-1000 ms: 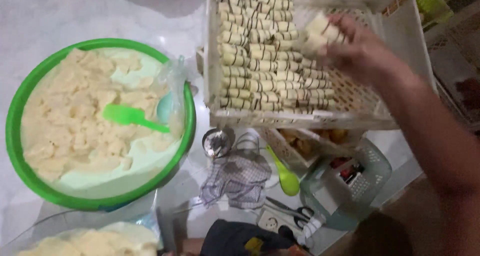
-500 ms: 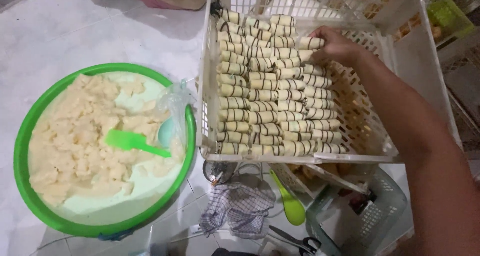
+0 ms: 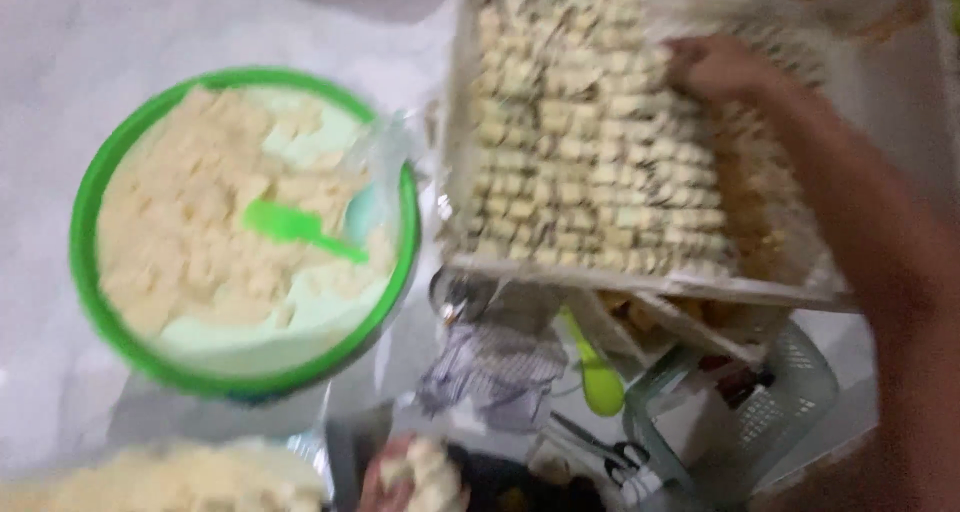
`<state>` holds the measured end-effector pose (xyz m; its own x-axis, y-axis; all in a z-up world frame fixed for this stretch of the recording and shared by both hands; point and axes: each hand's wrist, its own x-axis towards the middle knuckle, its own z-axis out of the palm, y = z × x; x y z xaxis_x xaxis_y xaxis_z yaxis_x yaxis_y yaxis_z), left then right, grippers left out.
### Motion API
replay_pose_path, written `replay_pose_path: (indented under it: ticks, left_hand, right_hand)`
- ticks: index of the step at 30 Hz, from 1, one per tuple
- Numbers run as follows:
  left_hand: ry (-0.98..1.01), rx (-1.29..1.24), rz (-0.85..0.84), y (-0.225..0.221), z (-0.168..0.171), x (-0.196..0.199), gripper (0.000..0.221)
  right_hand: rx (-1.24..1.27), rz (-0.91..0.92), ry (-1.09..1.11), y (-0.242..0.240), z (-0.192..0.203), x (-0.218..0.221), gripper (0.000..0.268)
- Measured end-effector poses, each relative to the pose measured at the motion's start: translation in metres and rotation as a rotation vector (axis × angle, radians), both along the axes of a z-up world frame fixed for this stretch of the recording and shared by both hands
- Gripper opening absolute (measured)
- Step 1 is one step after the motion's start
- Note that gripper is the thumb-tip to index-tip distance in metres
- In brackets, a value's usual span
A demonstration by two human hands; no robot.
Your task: Rolling small pieces of dough around a filling and organizing them into a plastic basket for proofing or baking.
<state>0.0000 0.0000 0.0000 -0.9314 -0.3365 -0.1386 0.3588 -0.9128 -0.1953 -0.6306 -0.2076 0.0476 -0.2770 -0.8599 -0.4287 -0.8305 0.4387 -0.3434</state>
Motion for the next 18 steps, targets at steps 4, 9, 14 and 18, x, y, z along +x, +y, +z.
replay_pose_path:
  ticks: [4, 9, 14, 18]
  left_hand:
    - [-1.184, -0.148, 0.43, -0.023, 0.117, -0.07, 0.039]
    - [-1.081, -0.435, 0.518, -0.038, 0.123, -0.105, 0.033]
    - [-1.153, -0.966, 0.654, -0.037, 0.112, -0.114, 0.03]
    - [-1.158, -0.587, 0.584, -0.035, 0.095, -0.099, 0.036]
  right_hand:
    - [-0.546, 0.195, 0.292, 0.017, 0.037, 0.039, 0.039]
    - [-0.179, -0.033, -0.442, 0.128, 0.135, 0.283, 0.032]
    - [-0.036, 0.091, -1.194, 0.177, 0.07, 0.358, 0.068]
    - [0.101, -0.584, -1.318, 0.173, 0.052, 0.375, 0.049]
